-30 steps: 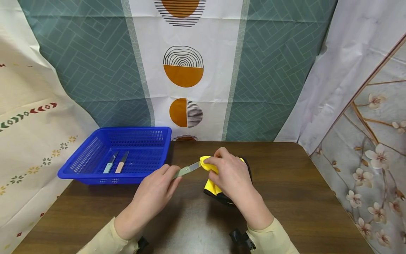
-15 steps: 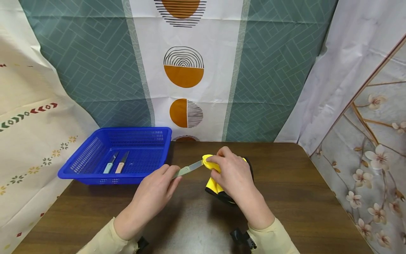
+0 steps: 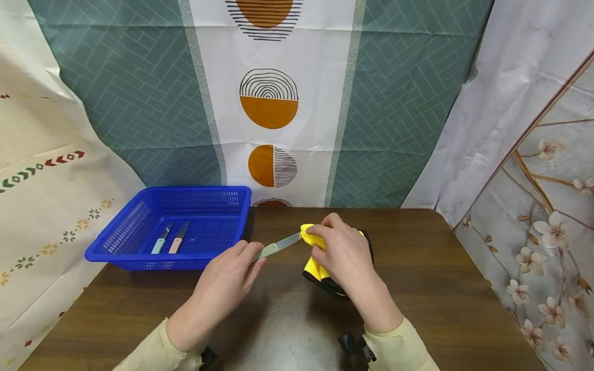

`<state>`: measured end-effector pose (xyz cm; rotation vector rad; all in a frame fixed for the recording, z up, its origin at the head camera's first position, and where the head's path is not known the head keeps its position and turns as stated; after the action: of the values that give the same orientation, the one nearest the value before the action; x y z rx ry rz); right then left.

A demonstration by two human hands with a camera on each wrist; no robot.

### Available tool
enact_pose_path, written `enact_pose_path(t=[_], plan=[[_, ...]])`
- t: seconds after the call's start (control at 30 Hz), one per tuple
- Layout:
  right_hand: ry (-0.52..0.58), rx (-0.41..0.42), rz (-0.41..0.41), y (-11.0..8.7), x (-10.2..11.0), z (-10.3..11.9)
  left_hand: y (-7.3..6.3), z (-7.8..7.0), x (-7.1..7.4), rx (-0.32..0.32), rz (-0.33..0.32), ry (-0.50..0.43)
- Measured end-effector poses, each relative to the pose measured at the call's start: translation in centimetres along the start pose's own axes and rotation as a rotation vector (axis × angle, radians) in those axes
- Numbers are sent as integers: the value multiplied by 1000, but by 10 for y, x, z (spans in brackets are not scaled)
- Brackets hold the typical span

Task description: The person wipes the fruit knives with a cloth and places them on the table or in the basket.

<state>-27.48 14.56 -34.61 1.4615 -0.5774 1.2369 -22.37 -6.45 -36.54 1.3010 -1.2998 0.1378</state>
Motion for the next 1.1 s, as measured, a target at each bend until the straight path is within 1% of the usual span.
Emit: enact_pose_path(t=[0.3, 0.57, 0.7, 0.87, 1.1], plan=[[2, -32, 17, 1, -2, -5, 0, 1, 1, 8, 1, 1], [-1, -57, 31, 1, -2, -10, 0, 1, 2, -1, -10, -4], [8, -62, 21, 0, 1, -10, 0, 2, 2, 1, -10, -2], [16, -40, -7, -1, 4, -2, 0, 3, 2, 9, -6, 0], [17, 28, -57, -5, 9, 15, 1, 4, 0, 22, 10, -3]])
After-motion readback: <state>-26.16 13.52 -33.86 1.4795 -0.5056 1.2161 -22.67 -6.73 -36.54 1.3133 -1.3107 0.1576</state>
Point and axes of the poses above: each hand's wrist, its own y-axis towards the middle knuckle, its own x-axis out of the back of the hand, z = x × y, the point moved 8 cm from there along y, towards the middle knuckle, and after that the axes turned 11 degrees about -y, right-handed, at the moved point
